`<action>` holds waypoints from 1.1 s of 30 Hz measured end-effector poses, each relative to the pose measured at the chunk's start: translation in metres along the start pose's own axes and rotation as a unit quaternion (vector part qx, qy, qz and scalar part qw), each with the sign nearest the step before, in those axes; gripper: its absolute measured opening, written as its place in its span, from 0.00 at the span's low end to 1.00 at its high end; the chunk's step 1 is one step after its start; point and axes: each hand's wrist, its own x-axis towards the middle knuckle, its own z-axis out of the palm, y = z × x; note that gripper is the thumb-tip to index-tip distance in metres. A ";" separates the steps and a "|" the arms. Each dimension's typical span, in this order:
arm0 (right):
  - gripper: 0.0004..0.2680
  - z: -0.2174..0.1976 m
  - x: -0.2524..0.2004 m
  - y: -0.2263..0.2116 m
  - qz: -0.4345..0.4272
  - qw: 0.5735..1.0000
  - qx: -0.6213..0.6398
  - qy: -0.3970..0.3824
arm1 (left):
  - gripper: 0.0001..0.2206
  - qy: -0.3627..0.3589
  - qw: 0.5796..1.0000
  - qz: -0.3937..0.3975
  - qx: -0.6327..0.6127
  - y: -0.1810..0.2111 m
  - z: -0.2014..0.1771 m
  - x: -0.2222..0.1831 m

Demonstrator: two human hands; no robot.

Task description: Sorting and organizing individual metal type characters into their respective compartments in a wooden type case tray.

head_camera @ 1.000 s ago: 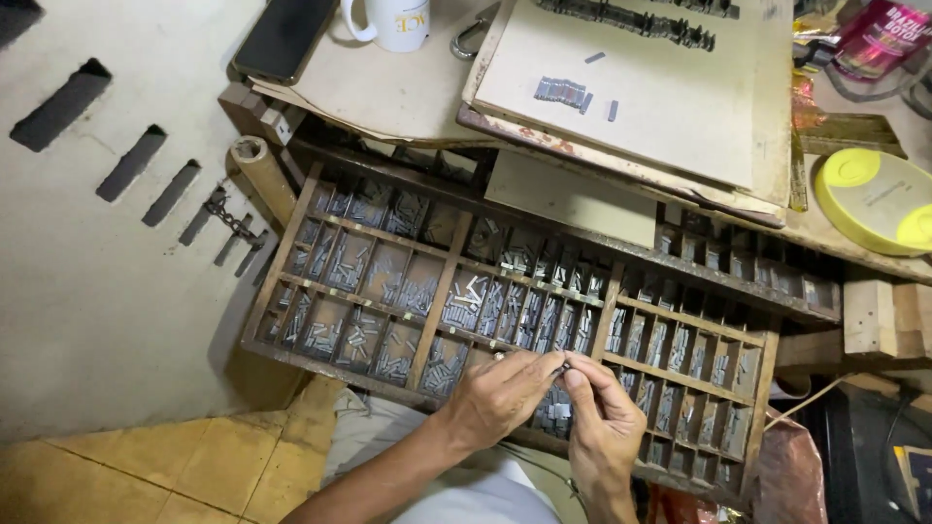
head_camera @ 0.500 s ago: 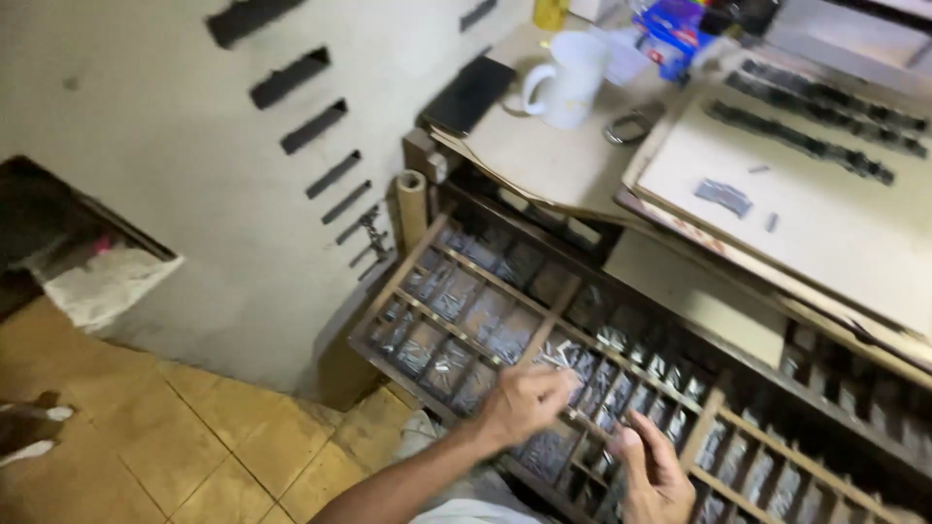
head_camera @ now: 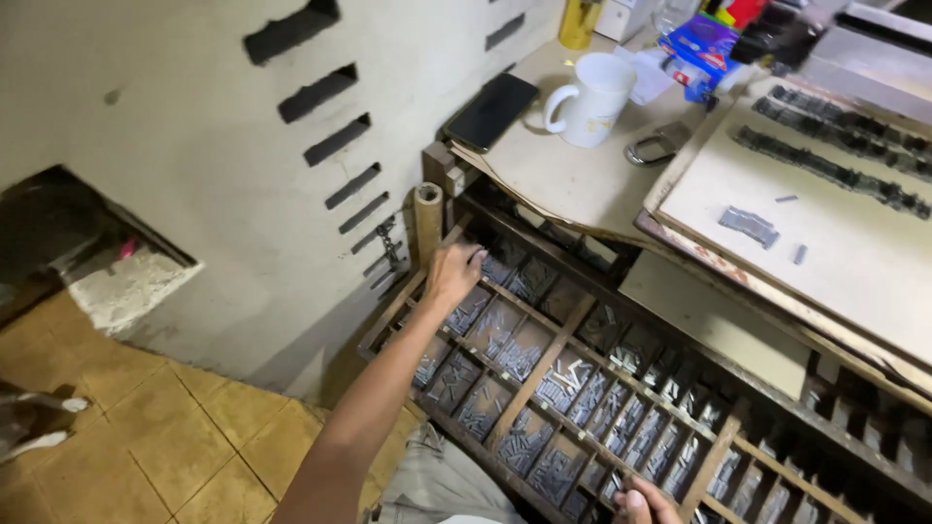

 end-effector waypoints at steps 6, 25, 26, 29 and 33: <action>0.07 -0.003 -0.048 -0.033 -0.165 0.985 -0.049 0.008 | 0.10 -0.088 0.940 0.292 -0.151 0.053 0.035 -0.147; 0.08 -0.029 -0.113 -0.102 -0.325 0.945 -0.020 -0.042 | 0.13 -0.260 0.843 0.409 -0.236 0.128 0.048 -0.286; 0.08 -0.029 -0.113 -0.102 -0.325 0.945 -0.020 -0.042 | 0.13 -0.260 0.843 0.408 -0.236 0.130 0.046 -0.285; 0.08 -0.028 -0.112 -0.099 -0.312 0.948 -0.010 -0.052 | 0.13 -0.268 0.845 0.399 -0.235 0.133 0.045 -0.285; 0.09 -0.025 -0.111 -0.091 -0.306 0.949 0.015 -0.068 | 0.14 -0.274 0.849 0.382 -0.240 0.132 0.044 -0.286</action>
